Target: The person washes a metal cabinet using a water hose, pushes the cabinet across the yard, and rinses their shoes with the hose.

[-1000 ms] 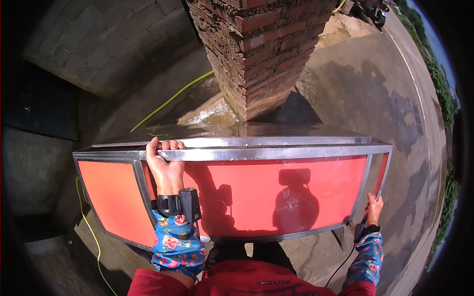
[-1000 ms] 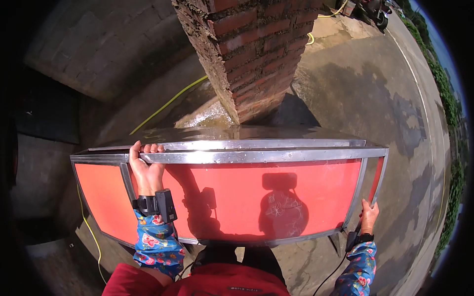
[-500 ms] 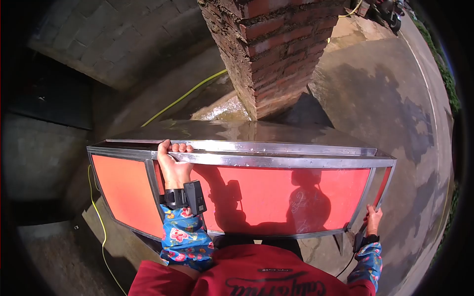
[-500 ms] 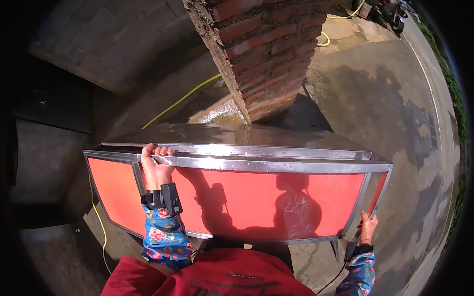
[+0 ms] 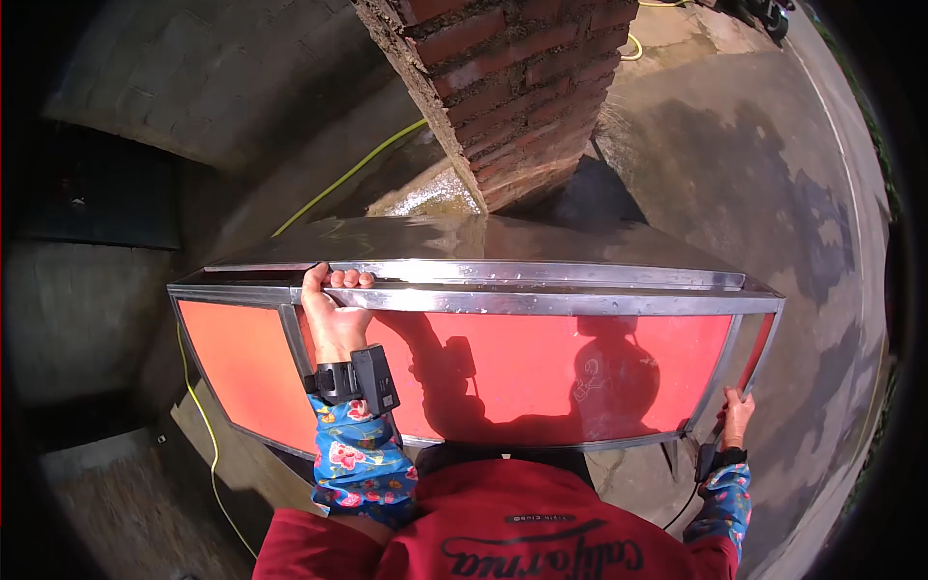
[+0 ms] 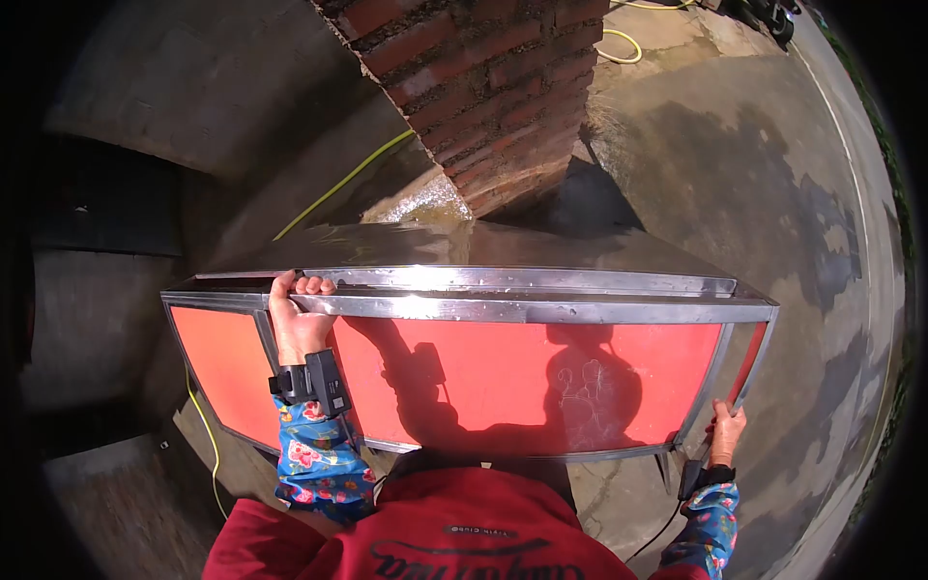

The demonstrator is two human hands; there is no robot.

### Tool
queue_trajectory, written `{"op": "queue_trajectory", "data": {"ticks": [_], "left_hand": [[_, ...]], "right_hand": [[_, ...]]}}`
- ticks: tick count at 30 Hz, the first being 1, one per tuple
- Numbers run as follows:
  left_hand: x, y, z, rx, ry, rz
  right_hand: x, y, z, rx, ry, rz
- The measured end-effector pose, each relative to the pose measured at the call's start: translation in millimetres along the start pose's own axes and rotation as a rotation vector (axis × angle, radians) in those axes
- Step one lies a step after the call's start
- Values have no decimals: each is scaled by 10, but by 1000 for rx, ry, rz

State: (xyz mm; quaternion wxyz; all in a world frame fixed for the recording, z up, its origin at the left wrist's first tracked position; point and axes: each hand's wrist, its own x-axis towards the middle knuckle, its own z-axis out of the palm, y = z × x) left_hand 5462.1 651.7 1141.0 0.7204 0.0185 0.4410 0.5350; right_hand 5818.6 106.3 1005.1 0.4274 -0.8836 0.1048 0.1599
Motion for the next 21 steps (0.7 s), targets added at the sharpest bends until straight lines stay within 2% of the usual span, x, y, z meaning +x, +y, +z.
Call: {"op": "queue_trajectory", "data": {"ticks": [3,5,8,10,14,21], "left_hand": [[47,-60,-33,-23,-49,-60],[78,-59,-42,-7,-30,26],[3,-77,-8,-15,-59,20],[22,-100,-24,-14,-100,4],[-23,-96,-127,13,-68,7],[71,-46,-378,-49,-171,65]], "right_hand": [[44,-37,-9,8,8,-18],[67,-57,-32,16,7,-34],[134,-8,-40,-19,-41,-49],[176,43,-84,-25,6,-62],[163,46,-150,-45,-22,-55],[19,51,-104,-139,-97,-223]]}}
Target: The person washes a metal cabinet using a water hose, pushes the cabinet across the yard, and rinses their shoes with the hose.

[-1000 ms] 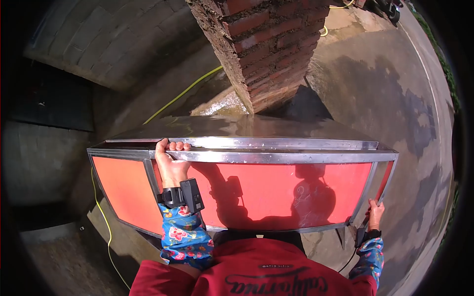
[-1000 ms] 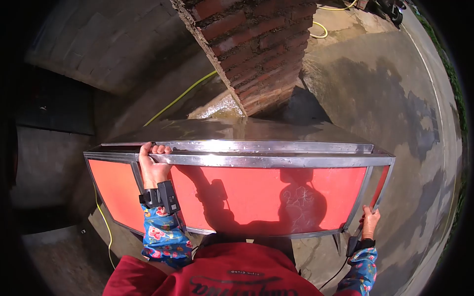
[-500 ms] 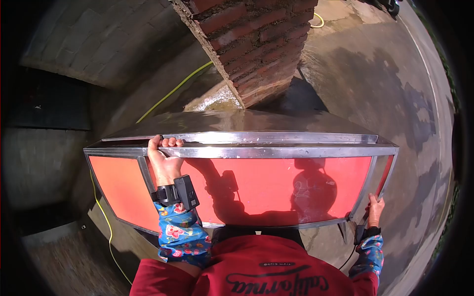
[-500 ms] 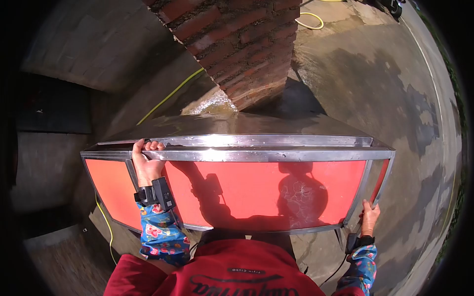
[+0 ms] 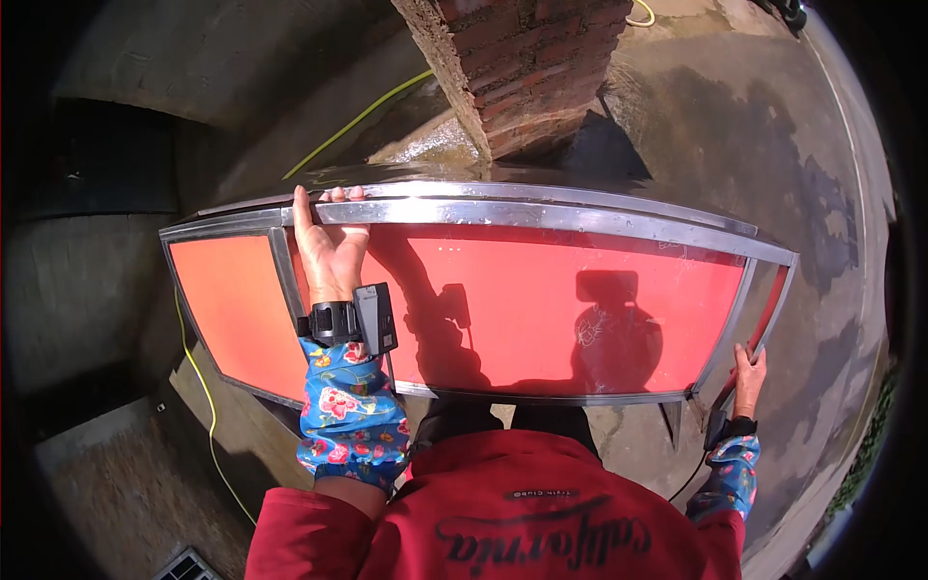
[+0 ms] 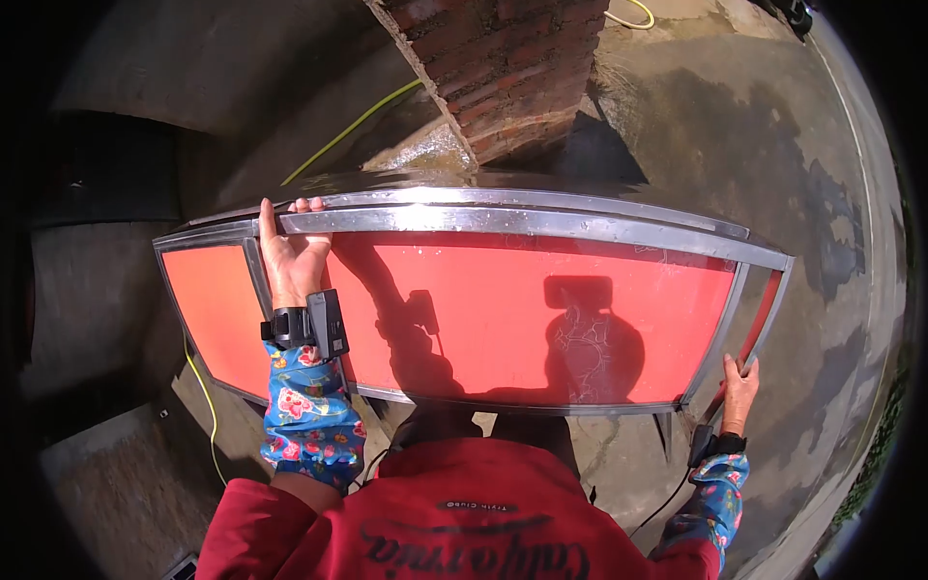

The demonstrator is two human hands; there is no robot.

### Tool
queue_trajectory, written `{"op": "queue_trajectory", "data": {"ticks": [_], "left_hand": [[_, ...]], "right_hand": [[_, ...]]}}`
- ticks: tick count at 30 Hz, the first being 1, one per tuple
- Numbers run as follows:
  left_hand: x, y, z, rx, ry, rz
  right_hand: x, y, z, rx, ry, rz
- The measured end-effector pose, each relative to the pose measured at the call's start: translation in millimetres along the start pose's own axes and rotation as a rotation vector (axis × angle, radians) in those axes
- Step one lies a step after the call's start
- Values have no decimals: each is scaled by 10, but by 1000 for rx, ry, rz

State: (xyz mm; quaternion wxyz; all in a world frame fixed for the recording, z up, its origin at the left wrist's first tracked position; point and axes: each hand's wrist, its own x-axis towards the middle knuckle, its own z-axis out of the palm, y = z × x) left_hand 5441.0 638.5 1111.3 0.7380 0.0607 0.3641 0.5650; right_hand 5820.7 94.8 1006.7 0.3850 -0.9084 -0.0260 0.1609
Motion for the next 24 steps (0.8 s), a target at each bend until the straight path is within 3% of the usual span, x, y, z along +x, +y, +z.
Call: {"op": "queue_trajectory", "data": {"ticks": [2,6,7,8,10,14,15,16,18,19,22,24], "left_hand": [[-96,-17,-17,16,-13,-39],[-154,147,-325,115,-295,-124],[-231,162,-353,190,-234,-147],[-282,173,-400,291,-274,-160],[-245,180,-493,358,-147,-161],[-1078,629,-1386,485,-375,-52],[-1197,692,-1601,412,-329,-56],[-1407,859,-1814,405,-310,-51],[-1986,1474,-2209,548,-374,312],[-2178,1837,-2489,559,-344,384],[-2681,2673,-3281,612,-120,475],[-2860,3159,-4079,590,76,505]], "right_hand": [[-75,43,-39,-21,23,-32],[-338,237,-115,-75,113,-272],[-463,332,-131,-103,179,-385],[-596,410,-166,-105,197,-381],[-911,444,-171,-261,308,-371],[-1978,1512,-645,-299,363,-338],[-2101,1895,-702,-298,372,-368],[-2313,2165,-734,-299,352,-331],[-2830,2802,-749,-266,293,-289],[-2986,3137,-743,-243,243,-277],[-3620,3391,-478,-23,-12,-47],[-4003,3274,-240,45,-143,-33]]}}
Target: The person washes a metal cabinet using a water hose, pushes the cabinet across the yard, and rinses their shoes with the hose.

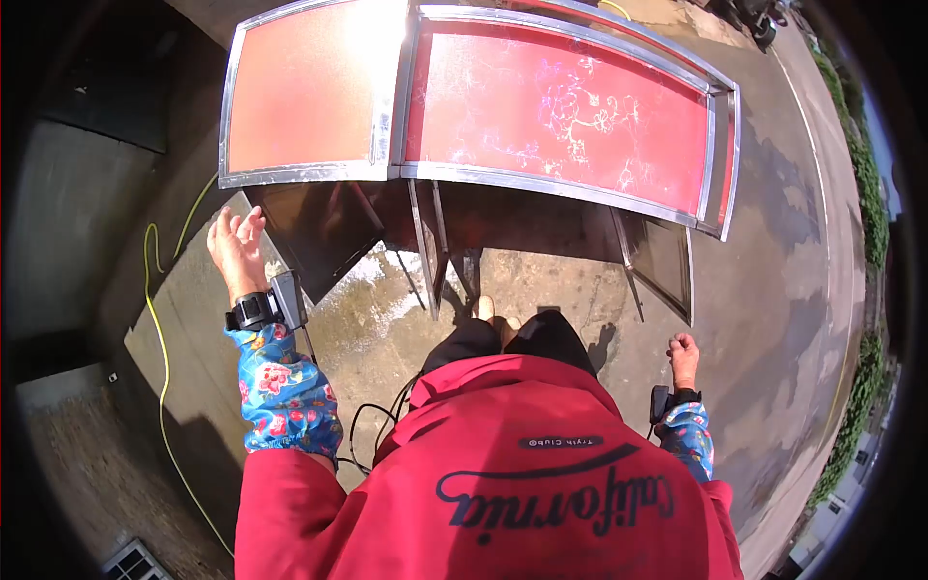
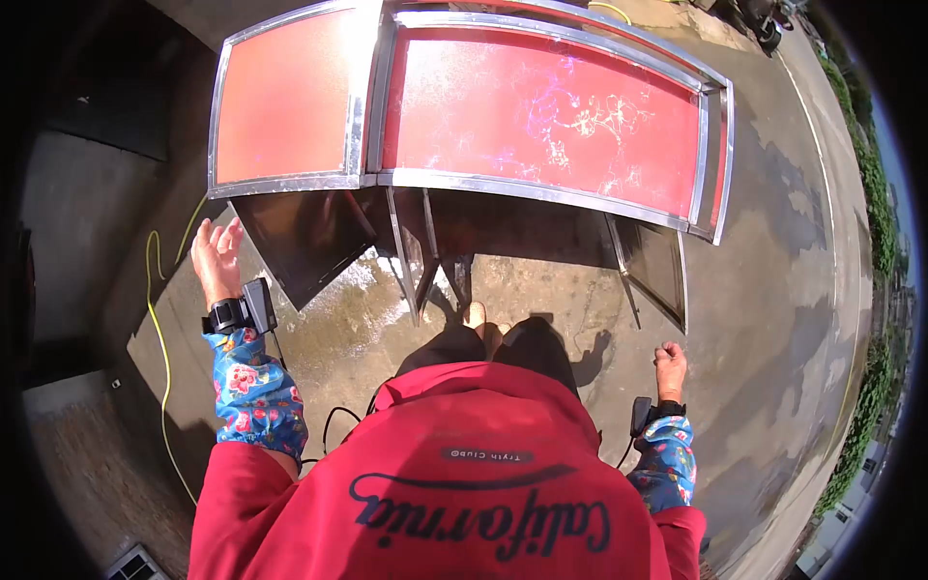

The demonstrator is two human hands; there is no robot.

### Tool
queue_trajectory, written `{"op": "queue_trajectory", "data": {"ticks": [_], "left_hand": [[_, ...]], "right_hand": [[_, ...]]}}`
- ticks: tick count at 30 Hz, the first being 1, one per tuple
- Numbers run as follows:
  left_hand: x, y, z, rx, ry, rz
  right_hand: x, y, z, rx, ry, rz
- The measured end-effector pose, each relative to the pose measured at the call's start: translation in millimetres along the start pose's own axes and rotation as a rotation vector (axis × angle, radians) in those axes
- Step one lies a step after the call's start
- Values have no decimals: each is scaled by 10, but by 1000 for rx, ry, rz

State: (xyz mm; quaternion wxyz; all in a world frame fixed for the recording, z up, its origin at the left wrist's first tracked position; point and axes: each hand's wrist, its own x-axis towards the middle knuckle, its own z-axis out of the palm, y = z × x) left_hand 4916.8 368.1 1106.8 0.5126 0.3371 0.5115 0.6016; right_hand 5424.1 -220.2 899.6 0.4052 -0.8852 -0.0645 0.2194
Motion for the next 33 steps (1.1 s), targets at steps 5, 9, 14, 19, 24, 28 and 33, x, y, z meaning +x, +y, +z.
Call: {"op": "queue_trajectory", "data": {"ticks": [5,9,14,19,24,28,33], "left_hand": [[-635,-1168,-2775,408,457,-307],[-2309,-2066,-4425,392,428,-925],[-3971,-2496,-5039,604,57,-1184],[-4281,-2041,-5065,625,-153,-777],[-4468,-2058,-5722,626,-247,-735],[-4555,-2000,-6398,606,-180,-862],[-4594,-1850,-7484,435,-222,-733]], "right_hand": [[-716,-92,570,-62,-305,-77],[-1527,117,871,-21,-454,-138],[-2229,2066,925,-225,-671,-158],[-3341,2707,308,-352,-738,371],[-3967,3095,38,-185,-500,348],[-4655,2907,202,-70,-446,179],[-5825,3234,656,-151,-550,186]]}}
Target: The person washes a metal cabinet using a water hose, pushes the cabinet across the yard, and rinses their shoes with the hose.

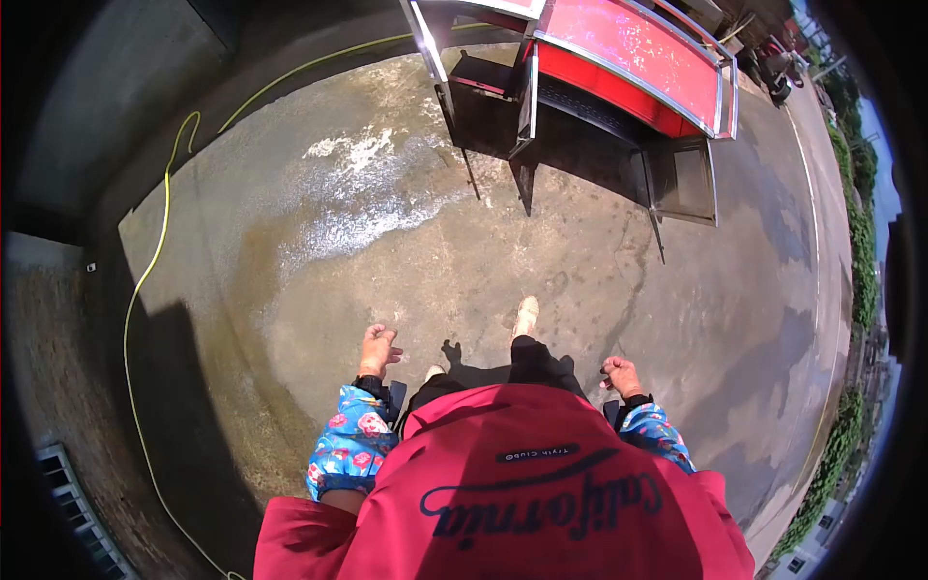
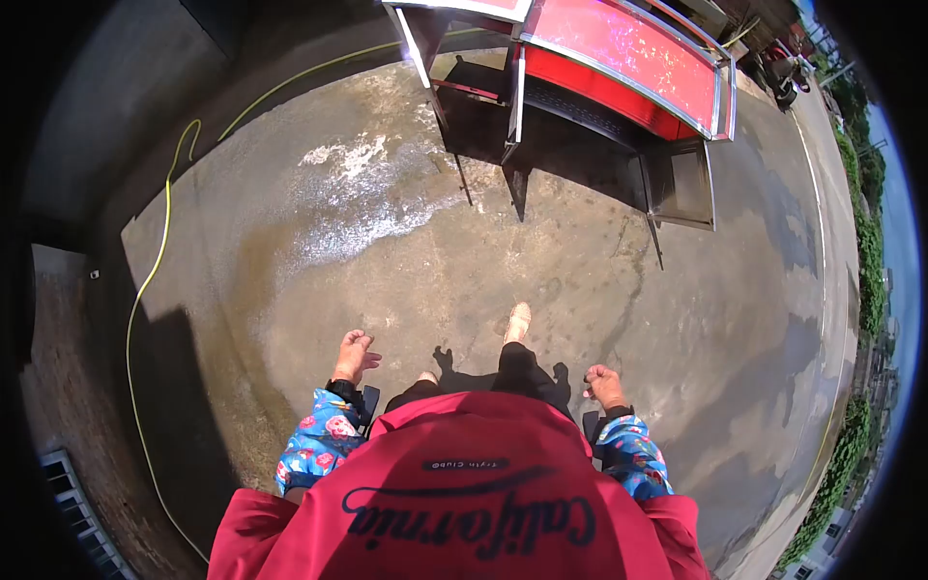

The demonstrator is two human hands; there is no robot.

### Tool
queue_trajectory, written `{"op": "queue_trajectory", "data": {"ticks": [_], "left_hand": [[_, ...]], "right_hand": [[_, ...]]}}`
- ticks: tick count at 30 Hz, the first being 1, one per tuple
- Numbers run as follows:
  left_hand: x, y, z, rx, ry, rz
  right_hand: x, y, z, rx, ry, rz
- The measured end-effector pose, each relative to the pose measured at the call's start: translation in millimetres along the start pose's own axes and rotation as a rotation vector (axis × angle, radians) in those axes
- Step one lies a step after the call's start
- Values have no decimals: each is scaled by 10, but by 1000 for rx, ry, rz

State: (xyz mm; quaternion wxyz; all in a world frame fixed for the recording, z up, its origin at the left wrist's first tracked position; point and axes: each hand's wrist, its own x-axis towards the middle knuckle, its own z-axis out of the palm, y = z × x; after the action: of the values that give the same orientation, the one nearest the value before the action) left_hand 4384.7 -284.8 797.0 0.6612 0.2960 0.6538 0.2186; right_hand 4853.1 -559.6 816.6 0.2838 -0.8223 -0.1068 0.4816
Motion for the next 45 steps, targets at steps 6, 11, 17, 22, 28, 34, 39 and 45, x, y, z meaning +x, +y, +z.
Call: {"op": "queue_trajectory", "data": {"ticks": [6,11,17,22,28,34,39,45], "left_hand": [[-336,-979,-1509,-119,281,-181],[-906,-1686,-2360,-144,570,-249],[-1178,-1589,-2353,-239,679,-287],[-1128,-629,-2085,-187,589,-33],[-2013,1833,-1309,29,479,910],[-2837,2779,-454,-42,125,1417],[-3538,3208,-44,66,-119,1840],[-4119,3825,-314,552,-267,2310]], "right_hand": [[-483,31,726,-284,-206,18],[-854,-208,784,-228,-152,-135],[-802,-492,723,-276,-74,-278],[-1369,-1432,337,-140,24,-666],[-2601,-2375,-770,-177,491,-1105],[-3223,-2253,-1429,-63,692,-1188],[-3902,-2277,-1395,-50,826,-1372],[-4814,-2745,-1172,-378,1056,-1891]]}}
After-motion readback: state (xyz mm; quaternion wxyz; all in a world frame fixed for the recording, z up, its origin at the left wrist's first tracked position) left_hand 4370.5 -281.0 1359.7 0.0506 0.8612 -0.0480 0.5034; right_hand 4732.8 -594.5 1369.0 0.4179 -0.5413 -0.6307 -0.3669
